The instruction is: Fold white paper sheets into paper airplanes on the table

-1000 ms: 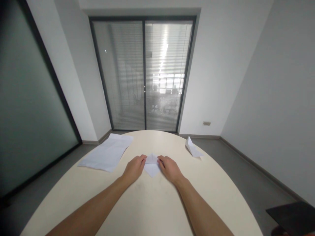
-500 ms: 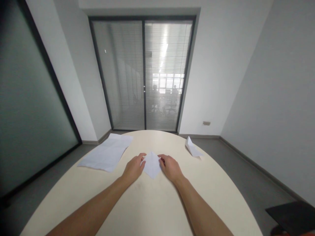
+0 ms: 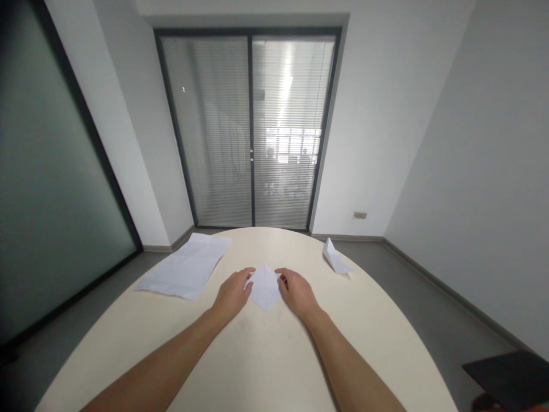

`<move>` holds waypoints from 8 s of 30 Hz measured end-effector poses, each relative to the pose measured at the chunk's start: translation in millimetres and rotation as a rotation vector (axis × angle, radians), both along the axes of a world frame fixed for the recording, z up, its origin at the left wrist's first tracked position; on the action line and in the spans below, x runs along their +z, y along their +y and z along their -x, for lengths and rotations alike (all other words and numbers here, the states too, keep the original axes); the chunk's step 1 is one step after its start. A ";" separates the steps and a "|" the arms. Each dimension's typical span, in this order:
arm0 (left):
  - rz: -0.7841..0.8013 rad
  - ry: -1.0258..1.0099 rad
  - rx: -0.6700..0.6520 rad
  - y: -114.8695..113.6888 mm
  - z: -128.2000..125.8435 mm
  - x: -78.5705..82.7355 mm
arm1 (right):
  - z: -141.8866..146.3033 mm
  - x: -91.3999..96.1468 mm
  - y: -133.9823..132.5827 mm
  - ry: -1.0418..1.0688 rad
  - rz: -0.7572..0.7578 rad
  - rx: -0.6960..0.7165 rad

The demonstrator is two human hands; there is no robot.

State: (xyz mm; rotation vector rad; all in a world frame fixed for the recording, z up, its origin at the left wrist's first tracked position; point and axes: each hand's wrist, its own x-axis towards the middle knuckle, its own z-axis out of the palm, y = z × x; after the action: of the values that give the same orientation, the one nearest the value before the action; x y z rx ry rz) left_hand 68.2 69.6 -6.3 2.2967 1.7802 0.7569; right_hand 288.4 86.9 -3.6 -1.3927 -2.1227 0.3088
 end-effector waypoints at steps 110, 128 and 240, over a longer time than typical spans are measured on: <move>-0.130 -0.012 -0.121 4.1 2.9 -9.2 | 1.9 2.7 -4.5 -0.072 -0.028 0.053; -0.101 -0.027 -0.236 3.0 1.3 -6.5 | 4.6 0.2 -5.8 -0.098 -0.116 0.276; -0.033 0.052 -0.352 -10.6 0.7 -3.6 | -1.5 -10.2 5.8 0.278 -0.050 0.257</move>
State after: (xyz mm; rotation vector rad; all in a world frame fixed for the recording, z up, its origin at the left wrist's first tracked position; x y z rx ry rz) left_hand 67.5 59.1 -9.9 2.5721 1.3307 0.6717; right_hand 289.9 92.7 -13.8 -0.9838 -2.0583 0.5155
